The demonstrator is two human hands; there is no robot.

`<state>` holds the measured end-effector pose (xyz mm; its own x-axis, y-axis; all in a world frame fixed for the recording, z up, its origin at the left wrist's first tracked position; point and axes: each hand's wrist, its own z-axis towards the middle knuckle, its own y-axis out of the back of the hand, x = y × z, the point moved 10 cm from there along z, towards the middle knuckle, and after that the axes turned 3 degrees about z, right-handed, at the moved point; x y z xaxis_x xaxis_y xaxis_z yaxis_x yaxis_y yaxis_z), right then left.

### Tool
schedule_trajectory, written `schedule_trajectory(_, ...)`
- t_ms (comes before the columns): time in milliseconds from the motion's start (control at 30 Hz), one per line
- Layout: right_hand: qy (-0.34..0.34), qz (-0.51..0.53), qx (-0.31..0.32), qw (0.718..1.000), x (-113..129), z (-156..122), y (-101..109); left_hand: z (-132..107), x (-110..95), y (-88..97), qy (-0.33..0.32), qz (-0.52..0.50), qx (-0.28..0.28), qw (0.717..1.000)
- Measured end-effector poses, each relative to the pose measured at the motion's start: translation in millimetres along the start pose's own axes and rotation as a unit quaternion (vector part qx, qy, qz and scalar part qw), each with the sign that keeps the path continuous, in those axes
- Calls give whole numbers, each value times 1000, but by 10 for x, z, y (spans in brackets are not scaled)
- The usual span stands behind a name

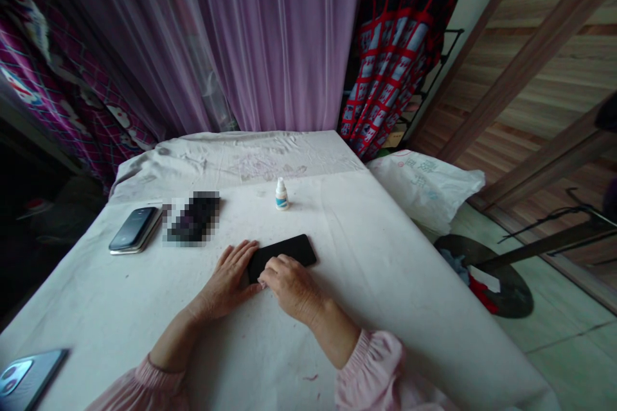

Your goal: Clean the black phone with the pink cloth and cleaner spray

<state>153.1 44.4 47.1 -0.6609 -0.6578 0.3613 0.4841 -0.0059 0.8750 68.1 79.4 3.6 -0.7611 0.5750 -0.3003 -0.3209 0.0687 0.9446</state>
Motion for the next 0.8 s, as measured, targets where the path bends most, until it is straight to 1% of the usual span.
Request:
schedule_trajectory(67,-1,10,-9,1000,-92,-74,65,-3,8,-16,-4,-5,3,1000)
schedule_trajectory(133,-11,20,-31,999,-261,-208,191,-6,10,-28,-9,-14,8,1000)
schedule_trajectory(233,-59,26,-84,994,-581,-445,417,-4,12,-28,-9,-27,12,1000)
schedule_trajectory(300,-90,33,-106,990,-747,-562,511,2,11,-25,-4,-31,16,999)
schedule_trajectory(367,-111,49,-120,985,-855,-608,552,10,9,-27,3,-32,25,999)
schedule_trajectory(433,-131,68,-125,981,-943,-582,553,16,11,-35,9,-33,35,999)
schedule_trajectory(533,-171,90,-122,974,-1103,-448,518,21,15,-46,12,-33,42,998)
schedule_trajectory(667,-223,93,-121,963,-1315,-217,472,23,11,-31,6,-35,30,999)
schedule_trajectory(733,-242,83,-118,959,-1377,-140,450,22,12,-26,9,-33,28,999)
schedule_trajectory(800,-252,76,-115,958,-1388,-127,438,19,11,-21,14,-30,25,999)
